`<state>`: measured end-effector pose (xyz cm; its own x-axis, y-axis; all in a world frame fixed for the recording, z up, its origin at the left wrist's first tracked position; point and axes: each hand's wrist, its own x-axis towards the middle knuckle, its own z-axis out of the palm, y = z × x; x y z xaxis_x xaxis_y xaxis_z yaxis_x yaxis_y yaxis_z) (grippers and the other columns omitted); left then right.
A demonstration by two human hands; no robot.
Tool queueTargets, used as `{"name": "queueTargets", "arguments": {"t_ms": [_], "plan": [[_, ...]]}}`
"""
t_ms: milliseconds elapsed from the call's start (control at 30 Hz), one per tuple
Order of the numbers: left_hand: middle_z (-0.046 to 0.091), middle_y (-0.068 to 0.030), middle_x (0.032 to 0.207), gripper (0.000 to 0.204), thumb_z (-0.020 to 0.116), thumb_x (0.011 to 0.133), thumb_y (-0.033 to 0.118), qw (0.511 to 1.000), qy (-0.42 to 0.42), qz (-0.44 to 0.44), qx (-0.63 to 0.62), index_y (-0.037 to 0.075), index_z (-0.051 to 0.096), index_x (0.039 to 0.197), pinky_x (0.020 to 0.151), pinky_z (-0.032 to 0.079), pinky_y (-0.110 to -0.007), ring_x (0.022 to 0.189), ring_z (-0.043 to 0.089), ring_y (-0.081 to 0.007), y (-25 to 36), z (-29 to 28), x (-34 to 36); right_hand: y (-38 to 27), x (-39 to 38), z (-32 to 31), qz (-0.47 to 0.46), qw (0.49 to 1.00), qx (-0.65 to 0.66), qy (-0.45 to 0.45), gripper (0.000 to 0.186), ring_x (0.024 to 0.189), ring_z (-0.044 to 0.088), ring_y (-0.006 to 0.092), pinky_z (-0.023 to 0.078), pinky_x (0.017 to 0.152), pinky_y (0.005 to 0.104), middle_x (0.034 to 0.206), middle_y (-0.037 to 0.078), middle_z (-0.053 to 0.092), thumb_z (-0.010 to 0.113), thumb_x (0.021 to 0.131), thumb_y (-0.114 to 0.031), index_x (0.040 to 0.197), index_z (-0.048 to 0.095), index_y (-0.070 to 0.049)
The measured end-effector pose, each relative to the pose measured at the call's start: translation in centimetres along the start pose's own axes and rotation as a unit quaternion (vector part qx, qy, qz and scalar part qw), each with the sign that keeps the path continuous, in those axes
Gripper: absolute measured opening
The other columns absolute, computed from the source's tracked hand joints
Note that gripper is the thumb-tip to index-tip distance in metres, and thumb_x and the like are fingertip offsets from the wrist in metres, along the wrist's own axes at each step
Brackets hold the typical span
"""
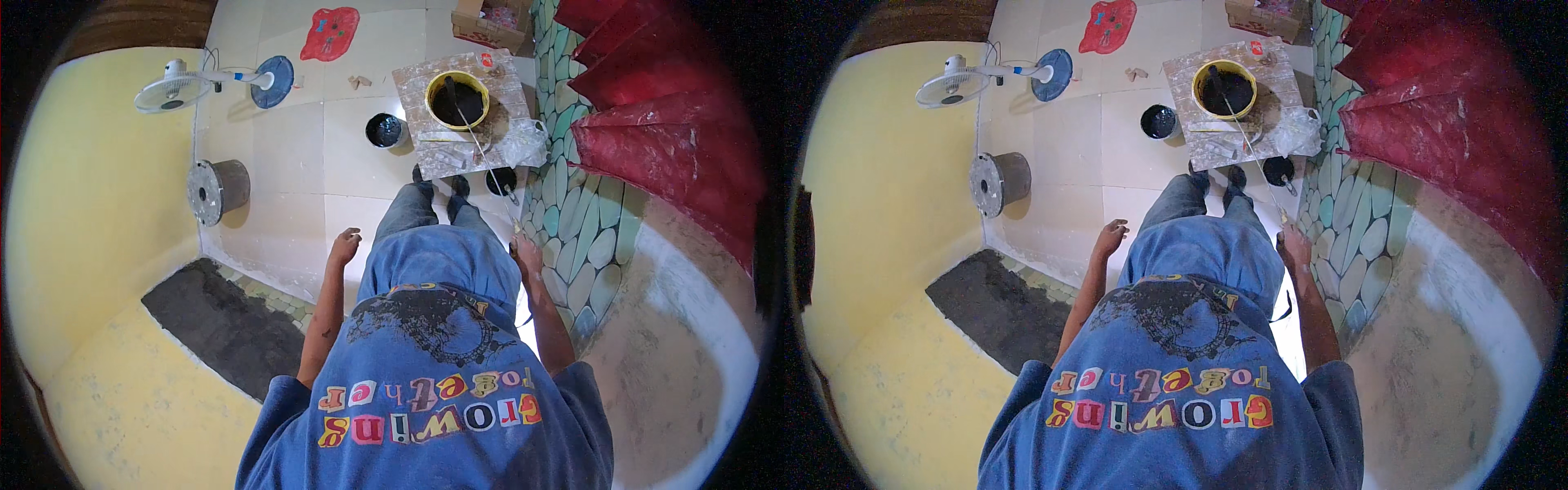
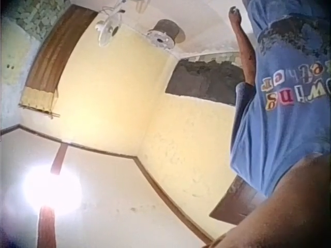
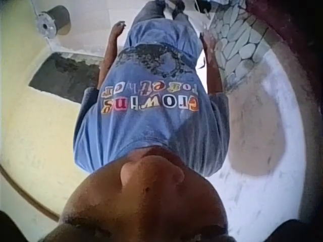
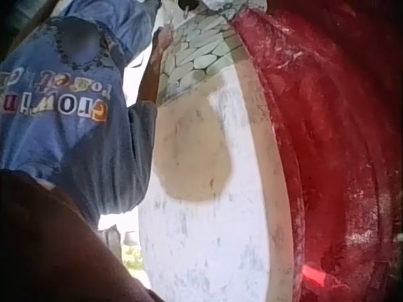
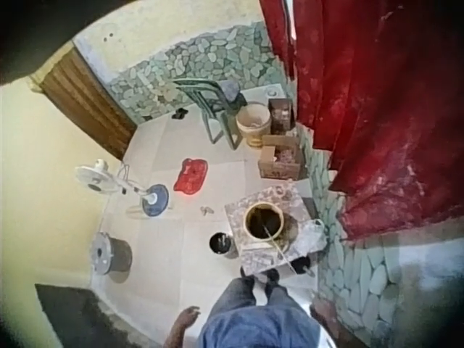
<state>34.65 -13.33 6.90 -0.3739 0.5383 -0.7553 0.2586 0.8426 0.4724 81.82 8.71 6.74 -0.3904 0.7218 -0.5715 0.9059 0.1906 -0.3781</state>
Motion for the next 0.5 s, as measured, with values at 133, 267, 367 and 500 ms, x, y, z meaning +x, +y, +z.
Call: {"name": "queueTargets", "arguments": {"t_ms": [133,267,367,500], "plan": [[0.065,-0.0217,0.106,0.037,0.048,0.087,0.019,1.000,0.008,-0.022,-0.002,0.001,0.059,0.117,0.085,0.051,-0.036,0.099,0.064,-0.0288,0.0,0.5,-0.7,0.0,0.3,-0.4,0.022,0.999,-0.001,-0.026,0.035,0.084,0.062,0.0401,0.048,0.075,0.0522,0.095,0.021,0.064,0.046,0.089,-0.026,0.118,0.056,-0.008],[0.064,-0.0218,0.112,0.040,0.051,0.090,0.030,0.987,0.018,-0.058,0.145,0.006,0.058,0.121,0.089,0.049,-0.042,0.106,0.062,-0.0348,0.1,1.1,-2.9,-0.5,1.1,-1.0,0.003,1.000,-0.005,0.002,0.036,0.085,0.063,0.0399,0.048,0.076,0.0524,0.094,0.021,0.064,0.046,0.090,-0.028,0.119,0.056,-0.009],[0.058,-0.0257,0.120,0.052,0.049,0.088,0.041,0.969,0.006,-0.157,0.191,0.007,0.055,0.127,0.099,0.044,-0.043,0.115,0.055,-0.0382,-4.5,2.4,-6.4,-1.6,1.8,-2.0,0.012,0.998,-0.047,-0.037,0.034,0.086,0.063,0.0399,0.048,0.076,0.0521,0.095,0.021,0.065,0.047,0.090,-0.027,0.118,0.056,-0.009],[0.055,-0.0247,0.125,0.049,0.050,0.087,0.041,0.942,-0.137,-0.260,0.160,0.006,0.058,0.122,0.094,0.044,-0.044,0.117,0.054,-0.0355,-3.4,5.6,-13.4,1.2,1.6,-1.5,0.041,0.996,-0.074,-0.039,0.030,0.088,0.062,0.0403,0.048,0.076,0.0503,0.095,0.021,0.064,0.055,0.086,-0.016,0.113,0.055,-0.005]]}}
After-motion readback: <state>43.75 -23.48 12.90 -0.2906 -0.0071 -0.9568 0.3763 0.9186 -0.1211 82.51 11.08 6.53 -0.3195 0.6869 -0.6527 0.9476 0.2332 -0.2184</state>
